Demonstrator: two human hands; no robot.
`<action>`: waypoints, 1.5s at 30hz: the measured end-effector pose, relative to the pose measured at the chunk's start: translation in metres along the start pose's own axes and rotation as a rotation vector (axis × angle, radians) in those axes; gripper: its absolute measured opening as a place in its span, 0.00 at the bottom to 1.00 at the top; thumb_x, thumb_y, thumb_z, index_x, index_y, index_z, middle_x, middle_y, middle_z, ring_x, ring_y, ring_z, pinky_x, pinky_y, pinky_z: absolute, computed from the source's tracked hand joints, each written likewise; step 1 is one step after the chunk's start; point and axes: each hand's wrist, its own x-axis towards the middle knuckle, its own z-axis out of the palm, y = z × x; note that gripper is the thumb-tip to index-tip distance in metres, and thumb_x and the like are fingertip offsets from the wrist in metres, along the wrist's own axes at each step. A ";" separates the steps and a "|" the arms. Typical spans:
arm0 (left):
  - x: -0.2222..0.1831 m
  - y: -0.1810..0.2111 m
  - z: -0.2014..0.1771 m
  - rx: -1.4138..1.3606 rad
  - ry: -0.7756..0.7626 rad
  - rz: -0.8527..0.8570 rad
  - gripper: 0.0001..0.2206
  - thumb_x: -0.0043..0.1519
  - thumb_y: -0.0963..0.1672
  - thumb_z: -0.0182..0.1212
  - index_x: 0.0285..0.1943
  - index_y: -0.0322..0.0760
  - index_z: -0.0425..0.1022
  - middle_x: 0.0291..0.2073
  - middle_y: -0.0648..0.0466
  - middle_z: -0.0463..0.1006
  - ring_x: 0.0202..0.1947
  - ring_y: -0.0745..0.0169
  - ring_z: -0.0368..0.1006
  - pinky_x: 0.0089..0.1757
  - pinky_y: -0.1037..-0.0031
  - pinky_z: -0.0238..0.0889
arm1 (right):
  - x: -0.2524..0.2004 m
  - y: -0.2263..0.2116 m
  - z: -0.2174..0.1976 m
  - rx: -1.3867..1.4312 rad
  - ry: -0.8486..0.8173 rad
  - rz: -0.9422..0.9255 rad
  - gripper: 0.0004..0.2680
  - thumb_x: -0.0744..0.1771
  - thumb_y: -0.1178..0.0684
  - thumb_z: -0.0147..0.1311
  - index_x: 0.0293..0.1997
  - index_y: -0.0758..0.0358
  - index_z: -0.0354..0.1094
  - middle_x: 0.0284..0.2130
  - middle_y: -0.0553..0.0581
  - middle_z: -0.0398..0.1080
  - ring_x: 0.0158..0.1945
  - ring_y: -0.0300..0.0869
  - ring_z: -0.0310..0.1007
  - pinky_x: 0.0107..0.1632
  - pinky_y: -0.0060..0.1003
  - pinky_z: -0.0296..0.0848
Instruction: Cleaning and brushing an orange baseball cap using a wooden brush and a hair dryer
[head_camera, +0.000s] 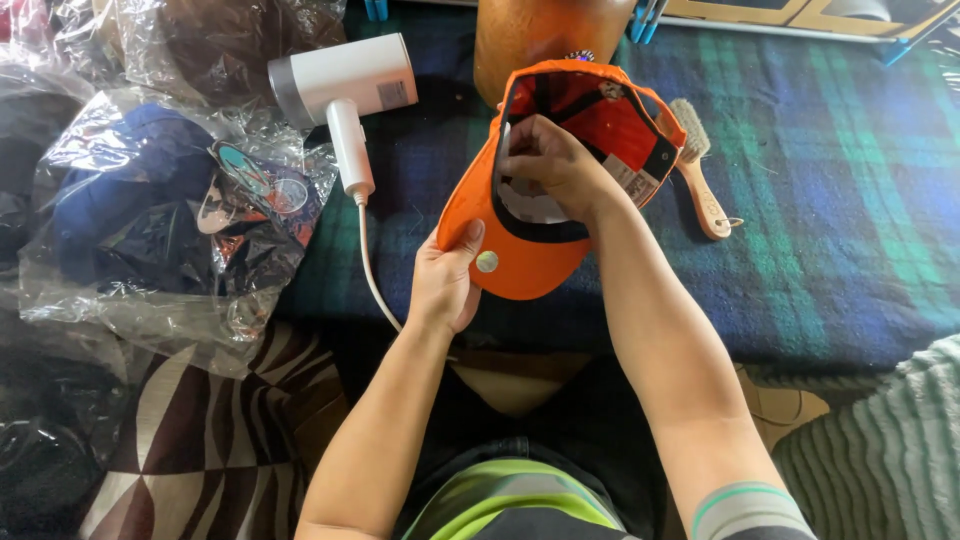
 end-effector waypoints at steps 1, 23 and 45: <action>-0.002 0.001 0.003 -0.001 -0.002 -0.002 0.05 0.60 0.36 0.68 0.42 0.29 0.78 0.29 0.43 0.78 0.28 0.52 0.77 0.30 0.63 0.76 | -0.001 0.001 -0.001 -0.001 0.002 0.000 0.12 0.62 0.56 0.67 0.46 0.58 0.70 0.39 0.48 0.70 0.42 0.36 0.72 0.34 0.27 0.70; -0.014 0.017 -0.002 0.062 0.153 0.067 0.17 0.62 0.42 0.59 0.59 0.29 0.73 0.51 0.43 0.79 0.54 0.45 0.76 0.53 0.58 0.72 | -0.039 -0.101 -0.117 -0.790 0.800 -1.054 0.03 0.73 0.64 0.54 0.48 0.67 0.63 0.37 0.57 0.65 0.36 0.44 0.60 0.41 0.40 0.62; -0.005 0.005 -0.037 0.144 0.105 0.036 0.14 0.52 0.34 0.51 0.48 0.25 0.71 0.24 0.48 0.68 0.13 0.64 0.56 0.16 0.80 0.53 | 0.130 -0.004 -0.158 0.099 0.640 0.142 0.16 0.69 0.52 0.44 0.65 0.59 0.66 0.35 0.52 0.74 0.29 0.43 0.79 0.31 0.36 0.84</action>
